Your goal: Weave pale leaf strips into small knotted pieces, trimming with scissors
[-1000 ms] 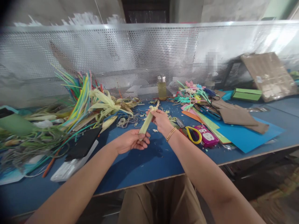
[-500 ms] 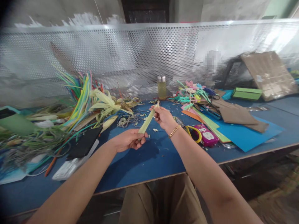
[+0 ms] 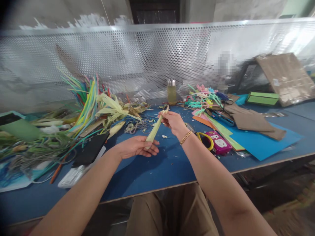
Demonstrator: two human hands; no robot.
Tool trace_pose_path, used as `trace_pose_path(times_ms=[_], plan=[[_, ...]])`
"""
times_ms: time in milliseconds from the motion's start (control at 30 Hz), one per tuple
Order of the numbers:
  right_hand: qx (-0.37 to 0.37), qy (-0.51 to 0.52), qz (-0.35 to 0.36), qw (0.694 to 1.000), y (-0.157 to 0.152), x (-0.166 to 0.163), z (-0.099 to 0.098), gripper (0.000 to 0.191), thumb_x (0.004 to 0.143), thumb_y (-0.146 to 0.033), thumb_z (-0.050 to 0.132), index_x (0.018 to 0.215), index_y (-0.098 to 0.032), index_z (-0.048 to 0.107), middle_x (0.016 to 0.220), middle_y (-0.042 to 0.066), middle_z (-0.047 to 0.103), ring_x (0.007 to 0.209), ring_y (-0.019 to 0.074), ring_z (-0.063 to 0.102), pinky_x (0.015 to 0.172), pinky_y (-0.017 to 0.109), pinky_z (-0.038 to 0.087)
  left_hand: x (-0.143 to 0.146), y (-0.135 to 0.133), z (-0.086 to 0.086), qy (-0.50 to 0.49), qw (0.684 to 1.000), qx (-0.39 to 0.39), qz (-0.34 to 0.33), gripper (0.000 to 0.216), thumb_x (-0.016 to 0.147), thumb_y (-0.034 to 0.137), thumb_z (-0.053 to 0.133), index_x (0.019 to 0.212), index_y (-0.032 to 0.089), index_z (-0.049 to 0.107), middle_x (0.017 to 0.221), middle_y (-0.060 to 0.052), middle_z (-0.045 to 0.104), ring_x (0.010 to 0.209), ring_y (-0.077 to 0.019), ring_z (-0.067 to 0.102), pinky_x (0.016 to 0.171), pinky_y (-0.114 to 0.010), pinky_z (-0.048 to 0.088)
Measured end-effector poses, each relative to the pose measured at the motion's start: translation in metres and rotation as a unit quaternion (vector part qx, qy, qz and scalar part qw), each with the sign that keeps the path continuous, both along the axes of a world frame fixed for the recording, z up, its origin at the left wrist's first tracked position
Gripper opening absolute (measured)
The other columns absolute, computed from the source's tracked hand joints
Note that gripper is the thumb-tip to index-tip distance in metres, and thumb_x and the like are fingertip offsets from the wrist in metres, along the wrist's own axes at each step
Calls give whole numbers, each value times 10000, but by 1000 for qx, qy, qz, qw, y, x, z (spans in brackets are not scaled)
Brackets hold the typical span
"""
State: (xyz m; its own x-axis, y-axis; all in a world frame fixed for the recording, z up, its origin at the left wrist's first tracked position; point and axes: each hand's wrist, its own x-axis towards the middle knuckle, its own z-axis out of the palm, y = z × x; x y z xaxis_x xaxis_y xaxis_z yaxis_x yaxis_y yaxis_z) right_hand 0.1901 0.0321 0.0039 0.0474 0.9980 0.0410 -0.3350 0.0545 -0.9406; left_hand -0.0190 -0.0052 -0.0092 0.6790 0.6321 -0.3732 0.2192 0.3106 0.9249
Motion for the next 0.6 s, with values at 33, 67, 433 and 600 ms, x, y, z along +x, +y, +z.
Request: trace_pose_path(times_ms=[33, 67, 433, 600], plan=[[5, -5, 4, 1000, -1, 0, 0, 99, 815, -223, 666, 795, -144, 723, 753, 40, 696, 562, 59, 550, 451, 161, 382, -1, 0, 1, -7, 1000, 8, -8, 425, 791, 374, 718, 1145, 152, 643, 1127, -144, 700, 994, -220, 674, 869, -342, 511], [12, -10, 7, 1000, -2, 0, 1, 104, 809, -237, 673, 800, -148, 728, 762, 41, 702, 568, 61, 557, 452, 162, 380, -2, 0, 2, -16, 1000, 22, -12, 458, 781, 369, 729, 1177, 158, 637, 1206, -151, 671, 1065, -234, 650, 925, -361, 488], [69, -108, 54, 990, -31, -32, 10, 195, 757, -336, 714, 694, -151, 722, 641, 48, 678, 517, 92, 548, 417, 204, 348, 0, 12, 2, -153, 941, 241, 182, 723, 717, 367, 789, 1368, 216, 516, 1490, -129, 446, 1400, -281, 353, 1122, -400, 282], [70, -110, 47, 990, -33, -37, 8, 173, 769, -314, 696, 711, -155, 730, 473, -14, 562, 426, 74, 466, 391, 198, 344, 10, 5, 5, -159, 963, 184, 119, 460, 801, 425, 703, 1183, 177, 637, 1144, -102, 674, 1092, -240, 611, 981, -363, 422]])
